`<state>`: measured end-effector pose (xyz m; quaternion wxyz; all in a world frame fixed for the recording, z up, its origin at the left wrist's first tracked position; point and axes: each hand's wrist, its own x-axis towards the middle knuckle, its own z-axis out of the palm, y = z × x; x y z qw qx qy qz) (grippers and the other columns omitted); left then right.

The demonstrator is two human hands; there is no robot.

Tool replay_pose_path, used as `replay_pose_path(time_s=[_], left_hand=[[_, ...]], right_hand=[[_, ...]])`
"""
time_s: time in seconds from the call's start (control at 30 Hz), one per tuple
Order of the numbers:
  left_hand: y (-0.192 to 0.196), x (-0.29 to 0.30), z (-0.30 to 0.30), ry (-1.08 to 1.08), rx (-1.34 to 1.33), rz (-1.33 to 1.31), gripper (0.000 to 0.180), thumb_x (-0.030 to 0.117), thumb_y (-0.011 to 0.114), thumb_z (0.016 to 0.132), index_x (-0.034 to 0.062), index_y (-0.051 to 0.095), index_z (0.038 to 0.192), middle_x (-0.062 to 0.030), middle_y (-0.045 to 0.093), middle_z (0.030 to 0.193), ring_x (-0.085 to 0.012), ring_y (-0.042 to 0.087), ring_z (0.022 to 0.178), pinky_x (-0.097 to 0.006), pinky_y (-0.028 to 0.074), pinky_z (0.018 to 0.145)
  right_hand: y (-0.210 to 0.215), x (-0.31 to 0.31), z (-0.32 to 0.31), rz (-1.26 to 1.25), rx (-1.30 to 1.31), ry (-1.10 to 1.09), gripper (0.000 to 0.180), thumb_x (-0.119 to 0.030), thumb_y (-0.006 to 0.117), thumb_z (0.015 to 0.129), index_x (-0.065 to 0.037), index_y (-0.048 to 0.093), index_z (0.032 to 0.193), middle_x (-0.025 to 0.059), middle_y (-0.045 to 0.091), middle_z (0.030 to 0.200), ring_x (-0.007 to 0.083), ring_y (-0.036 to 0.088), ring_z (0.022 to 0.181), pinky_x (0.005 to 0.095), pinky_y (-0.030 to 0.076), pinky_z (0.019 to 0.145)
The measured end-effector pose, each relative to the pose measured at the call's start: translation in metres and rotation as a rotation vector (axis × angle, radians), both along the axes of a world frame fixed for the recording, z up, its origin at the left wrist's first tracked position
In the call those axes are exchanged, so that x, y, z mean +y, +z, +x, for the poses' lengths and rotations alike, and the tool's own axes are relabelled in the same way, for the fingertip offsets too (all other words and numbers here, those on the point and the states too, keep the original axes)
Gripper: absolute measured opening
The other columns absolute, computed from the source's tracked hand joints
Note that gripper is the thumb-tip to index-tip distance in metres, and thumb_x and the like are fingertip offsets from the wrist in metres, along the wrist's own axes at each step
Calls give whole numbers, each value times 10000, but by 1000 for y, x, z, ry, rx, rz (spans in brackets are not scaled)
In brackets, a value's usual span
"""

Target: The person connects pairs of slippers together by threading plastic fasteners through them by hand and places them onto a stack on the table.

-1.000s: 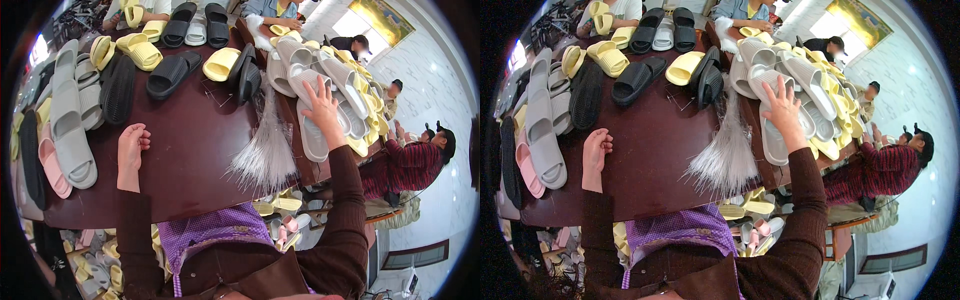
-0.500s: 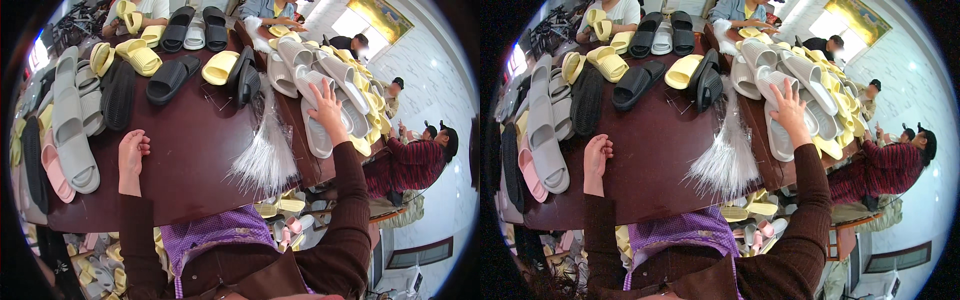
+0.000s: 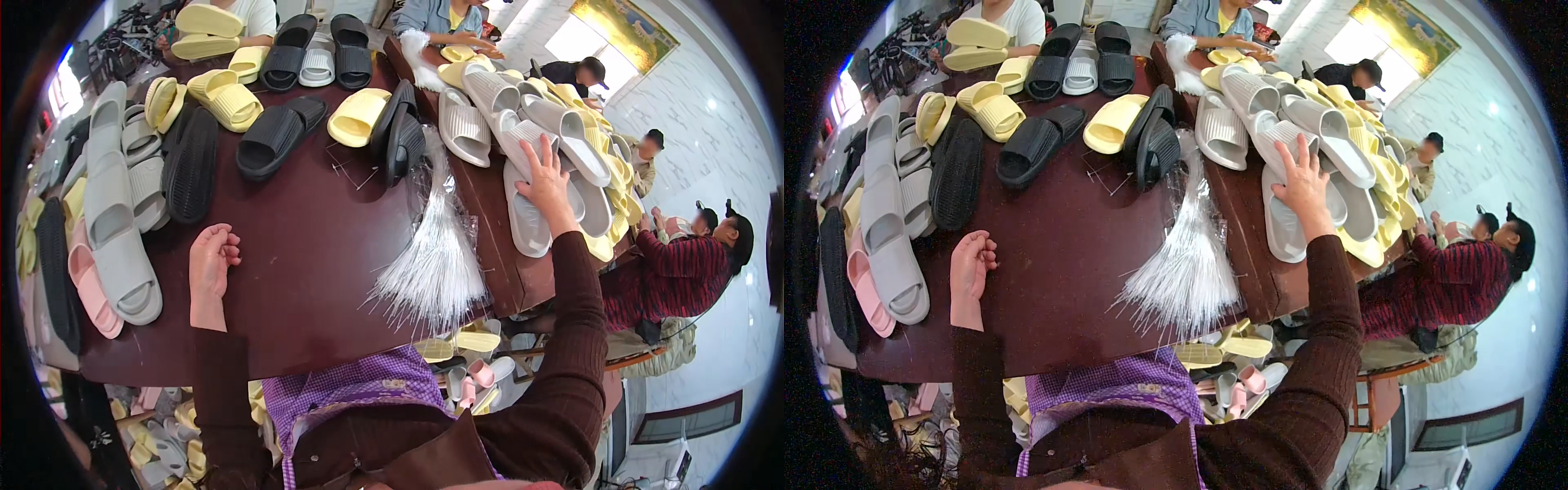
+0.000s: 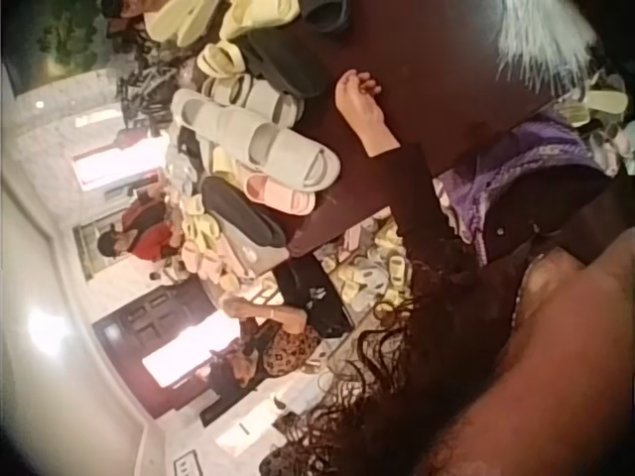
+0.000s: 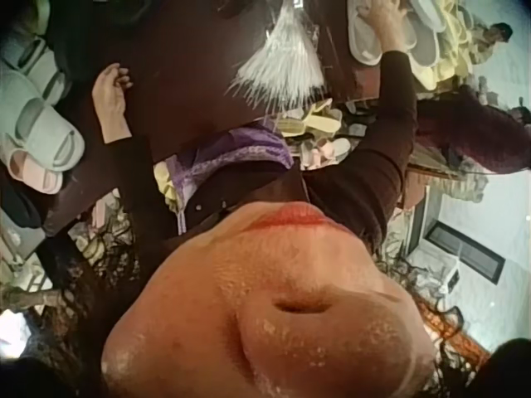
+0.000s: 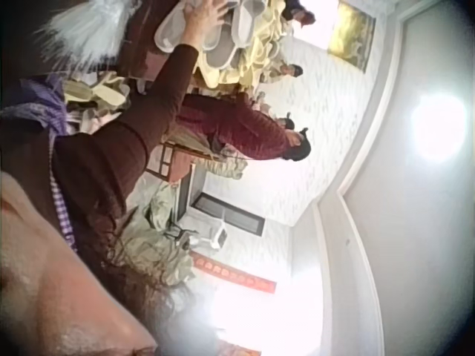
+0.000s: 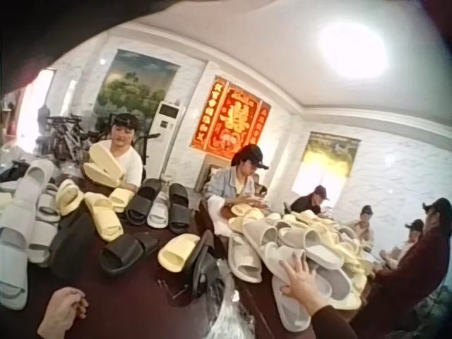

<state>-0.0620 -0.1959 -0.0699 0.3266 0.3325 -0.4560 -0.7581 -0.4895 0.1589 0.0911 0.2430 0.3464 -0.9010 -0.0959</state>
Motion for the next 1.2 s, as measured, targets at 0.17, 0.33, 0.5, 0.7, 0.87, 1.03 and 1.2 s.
replay_pose_path(time_s=[0.17, 0.33, 0.5, 0.7, 0.87, 1.03, 1.2], left_hand=[[-4, -4, 2, -34, 4, 15, 133, 142, 495, 926, 48, 543, 1007, -41, 585, 799, -89, 529, 615, -245, 434, 531], [-6, -7, 2, -42, -1, 14, 125, 149, 505, 925, 58, 550, 999, -36, 590, 800, -92, 532, 610, -245, 431, 524], [-7, -9, 3, -52, 6, 3, 120, 157, 514, 923, 70, 557, 995, -28, 594, 800, -91, 533, 611, -245, 433, 522], [-9, -11, 5, -49, -7, 1, 128, 154, 513, 923, 59, 555, 998, -38, 593, 802, -93, 533, 607, -244, 436, 515], [-9, -12, 8, -46, -14, -5, 137, 160, 516, 923, 54, 553, 1001, -49, 588, 803, -95, 533, 610, -244, 436, 513], [-8, -13, 6, -52, -20, 8, 145, 167, 516, 921, 54, 552, 1005, -51, 583, 803, -100, 534, 617, -246, 435, 515], [-2, -7, 3, -30, -29, -7, 146, 164, 516, 917, 45, 553, 993, -53, 585, 798, -106, 534, 608, -249, 434, 510]], right_hand=[[-2, 12, -15, -16, 33, 6, 938, -207, 784, 604, -335, 295, 1395, 66, 153, 1500, 358, 329, 1287, 617, 370, 906], [-4, 21, -30, -25, 57, 22, 906, -217, 768, 626, -335, 301, 1393, 60, 162, 1498, 357, 335, 1280, 623, 377, 901], [-4, 27, -47, -54, 69, 39, 868, -232, 754, 647, -335, 314, 1389, 53, 164, 1498, 358, 333, 1283, 630, 379, 894], [-2, 33, -71, -101, 69, -30, 851, -240, 747, 658, -338, 318, 1387, 40, 155, 1506, 360, 342, 1282, 635, 374, 893], [-3, 37, -87, -146, 59, 3, 832, -259, 736, 672, -339, 319, 1387, 36, 154, 1511, 356, 353, 1283, 641, 358, 908], [-4, 44, -109, -173, 56, -5, 822, -267, 733, 671, -336, 327, 1383, 40, 162, 1510, 356, 345, 1297, 639, 350, 919], [2, 39, -114, -194, 30, 34, 822, -263, 732, 670, -332, 330, 1383, 43, 171, 1508, 364, 336, 1304, 629, 355, 920]])
